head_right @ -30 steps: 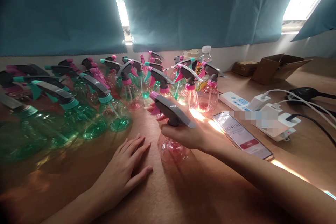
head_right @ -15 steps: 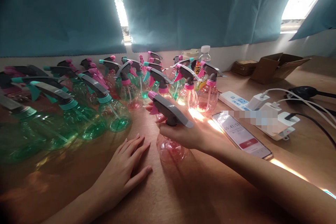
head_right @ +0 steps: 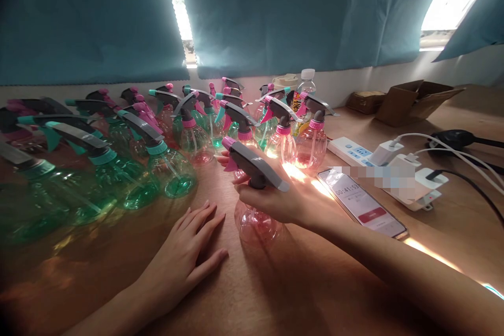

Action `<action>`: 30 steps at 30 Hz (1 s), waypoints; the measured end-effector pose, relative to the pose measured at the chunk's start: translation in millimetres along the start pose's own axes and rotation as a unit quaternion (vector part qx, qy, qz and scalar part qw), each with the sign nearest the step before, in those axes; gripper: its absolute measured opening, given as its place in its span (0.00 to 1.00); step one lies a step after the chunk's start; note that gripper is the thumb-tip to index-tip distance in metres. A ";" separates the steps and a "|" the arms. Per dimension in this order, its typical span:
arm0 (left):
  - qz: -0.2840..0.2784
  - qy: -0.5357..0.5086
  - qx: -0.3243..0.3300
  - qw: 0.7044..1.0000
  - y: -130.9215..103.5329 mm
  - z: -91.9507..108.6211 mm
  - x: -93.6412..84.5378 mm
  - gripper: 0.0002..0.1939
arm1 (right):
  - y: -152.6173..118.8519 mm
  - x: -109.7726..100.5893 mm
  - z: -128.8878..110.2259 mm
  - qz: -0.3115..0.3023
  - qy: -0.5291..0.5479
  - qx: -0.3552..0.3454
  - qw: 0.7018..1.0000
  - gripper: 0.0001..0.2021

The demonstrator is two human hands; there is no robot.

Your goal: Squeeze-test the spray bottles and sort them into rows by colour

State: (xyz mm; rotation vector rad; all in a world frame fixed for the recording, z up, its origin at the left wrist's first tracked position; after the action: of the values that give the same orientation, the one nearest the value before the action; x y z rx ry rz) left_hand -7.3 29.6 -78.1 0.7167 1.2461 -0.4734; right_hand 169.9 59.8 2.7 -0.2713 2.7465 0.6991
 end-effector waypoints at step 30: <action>0.000 -0.004 0.000 1.000 0.4 -0.4 0.9 0.27 | 1.3 -0.8 -4.9 0.012 -0.021 -0.013 1.000 0.29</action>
State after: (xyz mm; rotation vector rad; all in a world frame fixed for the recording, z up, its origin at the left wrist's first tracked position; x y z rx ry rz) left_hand -7.1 30.2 -79.0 0.7155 1.2382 -0.4757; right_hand 169.2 58.6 7.7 -0.2265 2.7077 0.7390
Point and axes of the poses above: each hand's wrist, its own y-axis towards the middle knuckle, its own x-axis out of the palm, z = x × y, the point moved 6 cm from there along y, towards the middle knuckle
